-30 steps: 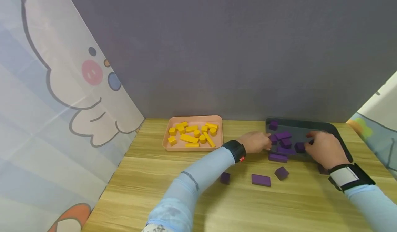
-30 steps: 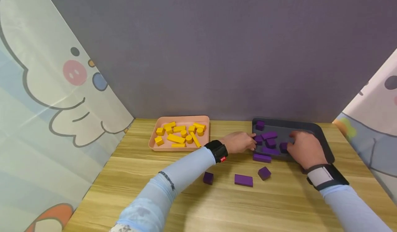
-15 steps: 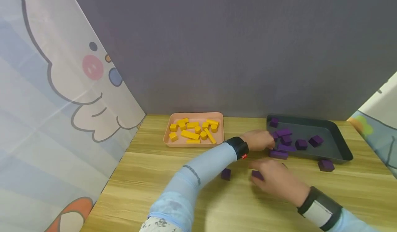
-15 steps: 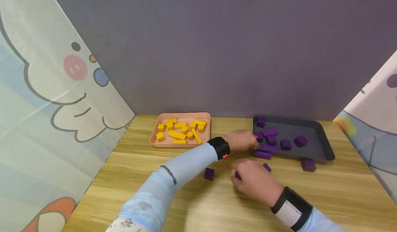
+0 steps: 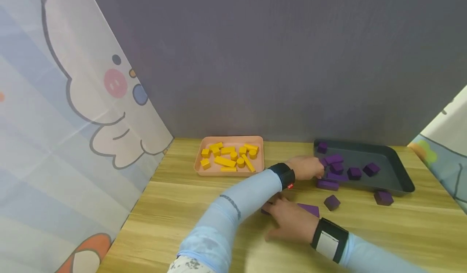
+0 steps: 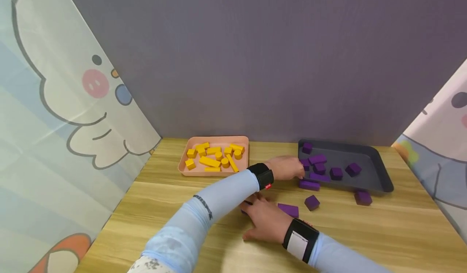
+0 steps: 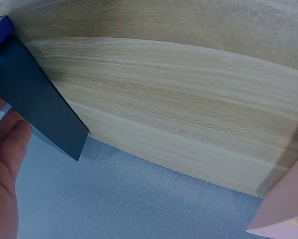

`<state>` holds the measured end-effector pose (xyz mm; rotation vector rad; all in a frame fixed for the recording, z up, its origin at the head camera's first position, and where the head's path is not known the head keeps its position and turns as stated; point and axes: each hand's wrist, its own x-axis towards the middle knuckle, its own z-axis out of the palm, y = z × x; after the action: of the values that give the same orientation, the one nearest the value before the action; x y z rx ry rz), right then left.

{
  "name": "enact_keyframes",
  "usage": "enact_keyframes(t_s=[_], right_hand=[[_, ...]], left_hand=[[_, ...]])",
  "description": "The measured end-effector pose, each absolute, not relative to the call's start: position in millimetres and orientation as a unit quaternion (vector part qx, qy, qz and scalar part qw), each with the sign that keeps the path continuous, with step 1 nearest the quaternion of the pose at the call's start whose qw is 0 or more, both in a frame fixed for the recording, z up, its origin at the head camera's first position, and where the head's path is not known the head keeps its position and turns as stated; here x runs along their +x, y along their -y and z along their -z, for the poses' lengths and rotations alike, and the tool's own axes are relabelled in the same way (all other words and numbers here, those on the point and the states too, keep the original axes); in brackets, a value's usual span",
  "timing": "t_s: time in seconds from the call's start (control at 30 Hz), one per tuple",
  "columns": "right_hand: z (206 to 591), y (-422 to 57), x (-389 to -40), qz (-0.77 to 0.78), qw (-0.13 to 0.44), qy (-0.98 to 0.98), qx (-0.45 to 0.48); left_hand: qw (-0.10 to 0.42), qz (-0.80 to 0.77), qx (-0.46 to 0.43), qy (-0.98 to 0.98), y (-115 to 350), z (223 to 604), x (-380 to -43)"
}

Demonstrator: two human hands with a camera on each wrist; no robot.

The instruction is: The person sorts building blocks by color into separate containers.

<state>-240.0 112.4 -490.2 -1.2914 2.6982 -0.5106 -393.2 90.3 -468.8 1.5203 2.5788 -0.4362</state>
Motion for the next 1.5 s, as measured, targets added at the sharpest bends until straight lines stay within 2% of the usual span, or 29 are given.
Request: enact_keyframes(t_s=[0.37, 0.87, 1.27, 1.5], right_hand=[[505, -102, -239, 0.147, 0.052, -0.876, -0.457], [500, -115, -234, 0.196, 0.028, -0.872, -0.448], [497, -129, -228, 0.243, 0.075, -0.861, -0.440], [486, -149, -232, 0.256, 0.056, -0.865, -0.428]], left_hand=[[0.041, 0.148, 0.506, -0.849, -93, 470, -389], [0.037, 0.131, 0.500, -0.855, -93, 475, -392], [0.018, 0.117, 0.495, -0.861, -85, 478, -392], [0.020, 0.124, 0.494, -0.860, -88, 479, -390]])
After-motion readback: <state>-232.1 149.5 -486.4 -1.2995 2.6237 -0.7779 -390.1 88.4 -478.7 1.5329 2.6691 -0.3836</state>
